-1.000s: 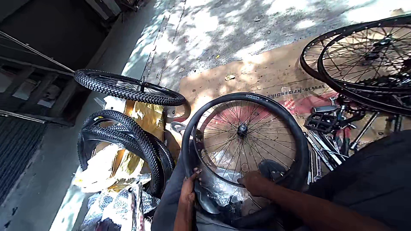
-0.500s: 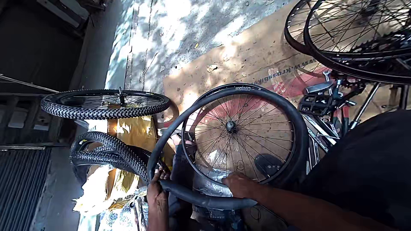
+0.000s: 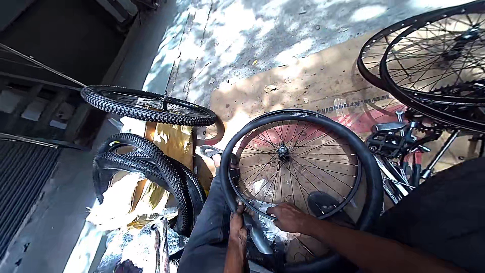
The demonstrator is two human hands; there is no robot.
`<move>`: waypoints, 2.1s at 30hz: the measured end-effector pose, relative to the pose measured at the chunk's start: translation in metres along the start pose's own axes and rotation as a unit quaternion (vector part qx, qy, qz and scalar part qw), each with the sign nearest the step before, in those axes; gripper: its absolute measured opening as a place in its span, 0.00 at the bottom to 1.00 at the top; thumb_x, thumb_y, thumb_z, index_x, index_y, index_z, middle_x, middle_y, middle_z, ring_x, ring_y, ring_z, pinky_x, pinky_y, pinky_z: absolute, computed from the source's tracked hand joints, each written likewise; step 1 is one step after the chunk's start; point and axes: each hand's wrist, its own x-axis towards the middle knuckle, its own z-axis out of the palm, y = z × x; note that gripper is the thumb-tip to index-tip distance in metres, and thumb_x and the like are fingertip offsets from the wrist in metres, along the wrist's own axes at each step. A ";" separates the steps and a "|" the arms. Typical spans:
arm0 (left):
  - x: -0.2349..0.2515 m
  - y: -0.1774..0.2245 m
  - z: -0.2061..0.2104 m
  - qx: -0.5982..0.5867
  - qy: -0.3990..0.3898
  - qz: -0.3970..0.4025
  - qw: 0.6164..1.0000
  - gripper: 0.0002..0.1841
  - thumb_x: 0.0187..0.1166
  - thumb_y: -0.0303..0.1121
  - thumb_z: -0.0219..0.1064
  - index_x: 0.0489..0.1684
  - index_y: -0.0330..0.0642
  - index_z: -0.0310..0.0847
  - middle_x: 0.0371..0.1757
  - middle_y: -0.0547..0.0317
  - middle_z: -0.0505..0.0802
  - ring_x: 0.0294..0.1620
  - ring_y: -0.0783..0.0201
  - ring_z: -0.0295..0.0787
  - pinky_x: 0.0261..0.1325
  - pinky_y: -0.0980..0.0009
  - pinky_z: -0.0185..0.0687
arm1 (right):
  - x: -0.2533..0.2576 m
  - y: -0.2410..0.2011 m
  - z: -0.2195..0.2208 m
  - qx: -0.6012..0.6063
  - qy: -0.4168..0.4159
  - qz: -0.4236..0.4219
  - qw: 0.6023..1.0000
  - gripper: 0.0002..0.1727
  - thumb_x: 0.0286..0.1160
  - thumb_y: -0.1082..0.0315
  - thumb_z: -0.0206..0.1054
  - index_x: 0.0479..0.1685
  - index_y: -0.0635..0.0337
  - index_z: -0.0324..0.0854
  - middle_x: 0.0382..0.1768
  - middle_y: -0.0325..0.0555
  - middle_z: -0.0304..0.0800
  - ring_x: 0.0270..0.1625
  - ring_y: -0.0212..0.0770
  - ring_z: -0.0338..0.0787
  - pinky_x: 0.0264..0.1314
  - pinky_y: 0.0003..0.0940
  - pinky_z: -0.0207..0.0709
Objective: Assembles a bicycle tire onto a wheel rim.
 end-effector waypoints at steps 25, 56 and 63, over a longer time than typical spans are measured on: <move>0.002 -0.005 0.005 -0.283 -0.112 -0.071 0.950 0.27 0.93 0.52 0.44 0.69 0.37 0.72 0.46 0.38 0.91 0.32 0.48 0.90 0.36 0.51 0.89 | -0.008 0.001 0.006 0.253 0.086 0.138 0.954 0.22 0.79 0.50 0.70 0.66 0.50 0.83 0.26 0.41 0.81 0.24 0.36 0.77 0.32 0.37 0.76; 0.009 -0.014 -0.001 -0.215 -0.104 -0.062 0.969 0.23 0.93 0.41 0.55 0.79 0.36 0.65 0.54 0.40 0.92 0.41 0.50 0.94 0.45 0.57 0.92 | 0.001 -0.050 -0.017 0.633 0.113 0.147 0.752 0.13 0.79 0.86 0.60 0.60 0.74 0.80 0.52 0.61 0.94 0.52 0.51 0.96 0.58 0.42 0.90; 0.010 -0.015 0.002 -0.190 -0.105 -0.074 0.973 0.24 0.92 0.44 0.56 0.78 0.39 0.68 0.50 0.42 0.92 0.37 0.54 0.92 0.41 0.60 0.91 | 0.002 -0.052 -0.018 0.621 0.105 0.128 0.766 0.17 0.71 0.91 0.62 0.58 0.74 0.81 0.55 0.61 0.93 0.56 0.51 0.95 0.62 0.42 0.89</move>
